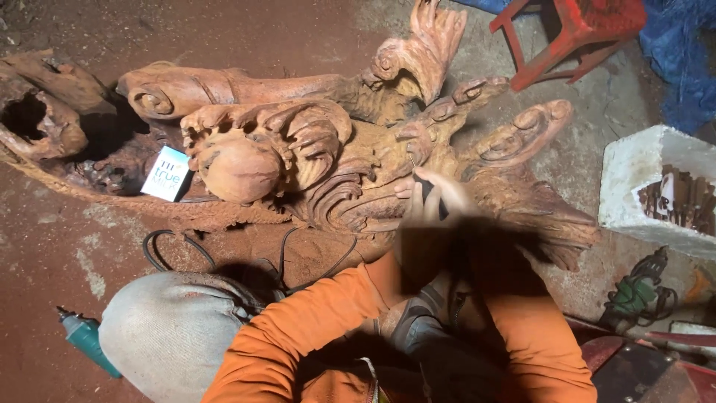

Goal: Carving intricate details into a large wooden sculpture using a handheld rotary tool.

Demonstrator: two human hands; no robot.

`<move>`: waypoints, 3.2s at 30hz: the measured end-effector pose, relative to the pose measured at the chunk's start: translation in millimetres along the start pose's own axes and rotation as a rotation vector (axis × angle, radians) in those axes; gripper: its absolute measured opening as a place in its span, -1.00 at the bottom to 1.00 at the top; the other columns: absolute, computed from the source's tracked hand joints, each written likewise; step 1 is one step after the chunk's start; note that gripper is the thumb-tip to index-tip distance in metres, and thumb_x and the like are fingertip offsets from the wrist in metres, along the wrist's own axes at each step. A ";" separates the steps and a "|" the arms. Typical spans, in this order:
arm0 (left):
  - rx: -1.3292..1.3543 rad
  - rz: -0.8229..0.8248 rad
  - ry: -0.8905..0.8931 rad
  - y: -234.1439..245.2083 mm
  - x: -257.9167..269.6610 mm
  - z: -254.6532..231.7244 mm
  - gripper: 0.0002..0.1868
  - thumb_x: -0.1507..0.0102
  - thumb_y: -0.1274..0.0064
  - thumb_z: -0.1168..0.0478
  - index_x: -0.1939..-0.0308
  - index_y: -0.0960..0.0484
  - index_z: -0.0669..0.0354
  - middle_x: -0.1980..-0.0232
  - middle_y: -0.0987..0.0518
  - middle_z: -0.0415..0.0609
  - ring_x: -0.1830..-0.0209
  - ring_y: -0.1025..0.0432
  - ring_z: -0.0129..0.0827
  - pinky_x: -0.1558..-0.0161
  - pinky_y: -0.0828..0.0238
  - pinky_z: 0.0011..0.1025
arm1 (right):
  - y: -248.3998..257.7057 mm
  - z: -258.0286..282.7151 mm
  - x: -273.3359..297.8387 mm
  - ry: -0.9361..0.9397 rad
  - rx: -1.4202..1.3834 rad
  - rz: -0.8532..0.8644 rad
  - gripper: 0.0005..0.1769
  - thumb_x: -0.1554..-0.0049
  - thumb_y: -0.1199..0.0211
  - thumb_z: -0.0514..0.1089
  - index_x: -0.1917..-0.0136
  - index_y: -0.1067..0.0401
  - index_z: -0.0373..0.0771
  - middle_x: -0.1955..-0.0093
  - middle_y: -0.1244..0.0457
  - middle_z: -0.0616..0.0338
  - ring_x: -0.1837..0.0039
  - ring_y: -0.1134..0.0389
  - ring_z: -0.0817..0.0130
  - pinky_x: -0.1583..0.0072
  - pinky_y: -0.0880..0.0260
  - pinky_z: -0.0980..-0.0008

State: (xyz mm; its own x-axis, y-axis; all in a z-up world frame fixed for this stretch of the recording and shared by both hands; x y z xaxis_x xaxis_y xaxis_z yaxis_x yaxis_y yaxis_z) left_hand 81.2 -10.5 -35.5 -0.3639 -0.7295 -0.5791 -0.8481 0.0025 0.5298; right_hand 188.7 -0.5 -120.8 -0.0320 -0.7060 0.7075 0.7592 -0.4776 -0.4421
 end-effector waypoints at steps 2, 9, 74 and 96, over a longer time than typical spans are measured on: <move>0.040 0.013 -0.058 -38.7 28.2 17.6 -0.49 -0.30 0.02 -0.16 -0.15 -0.57 0.09 -0.17 -0.56 0.30 -0.08 -0.56 0.07 -0.01 -0.56 -0.27 | -6.1 -2.1 6.4 -0.002 -0.159 -0.013 -0.38 -0.32 0.07 0.23 -0.25 -0.44 -0.34 -0.20 -0.40 0.00 0.12 -0.44 0.69 0.24 -0.35 1.01; 0.168 0.239 -0.298 24.8 1.7 10.0 -0.71 -0.19 -0.18 -0.04 0.07 -0.62 -0.09 -0.22 -0.52 0.26 -0.33 -0.36 0.41 -0.14 -0.53 -0.05 | 19.8 -24.8 -21.1 0.055 -0.187 -0.042 -0.36 -0.24 -0.08 0.26 -0.16 -0.52 -0.38 0.04 -0.44 -0.15 0.32 -0.44 0.39 0.44 -0.27 0.78; 0.365 0.319 -0.512 59.5 76.0 70.3 -0.69 -0.15 -0.16 0.28 0.05 -0.50 -0.06 -0.38 -0.33 0.24 -0.47 -0.05 0.62 -0.33 -0.29 0.11 | -77.8 -40.5 45.8 0.375 0.913 -0.617 -0.31 -0.17 -0.19 0.41 0.05 -0.55 -0.33 -0.05 -0.39 -0.22 -0.27 -0.36 -0.14 -0.28 -0.30 -0.07; 0.579 0.218 -0.372 14.5 16.0 35.0 -0.81 -0.30 -0.06 0.26 0.06 -0.41 -0.04 -0.32 -0.27 0.27 -0.53 0.08 0.60 -0.33 -0.30 0.06 | 21.8 34.3 18.9 0.409 0.958 -0.829 -0.49 -0.10 -0.30 0.39 0.01 -0.61 -0.06 0.10 -0.43 0.07 -0.15 -0.42 0.16 -0.17 -0.35 0.19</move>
State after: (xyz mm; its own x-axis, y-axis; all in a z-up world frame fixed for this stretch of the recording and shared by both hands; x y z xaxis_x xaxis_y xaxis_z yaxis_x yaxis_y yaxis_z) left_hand 49.6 1.8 -58.7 -0.5678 -0.3903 -0.7248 -0.7718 0.5586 0.3039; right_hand 226.9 -6.3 -98.2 -0.7677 -0.5728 0.2871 0.5694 -0.4044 0.7158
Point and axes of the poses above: each hand's wrist, its own x-axis away from the middle knuckle, its own y-axis out of the back of the hand, z = x × y, the point moved 7 cm from there along -x, towards the middle knuckle
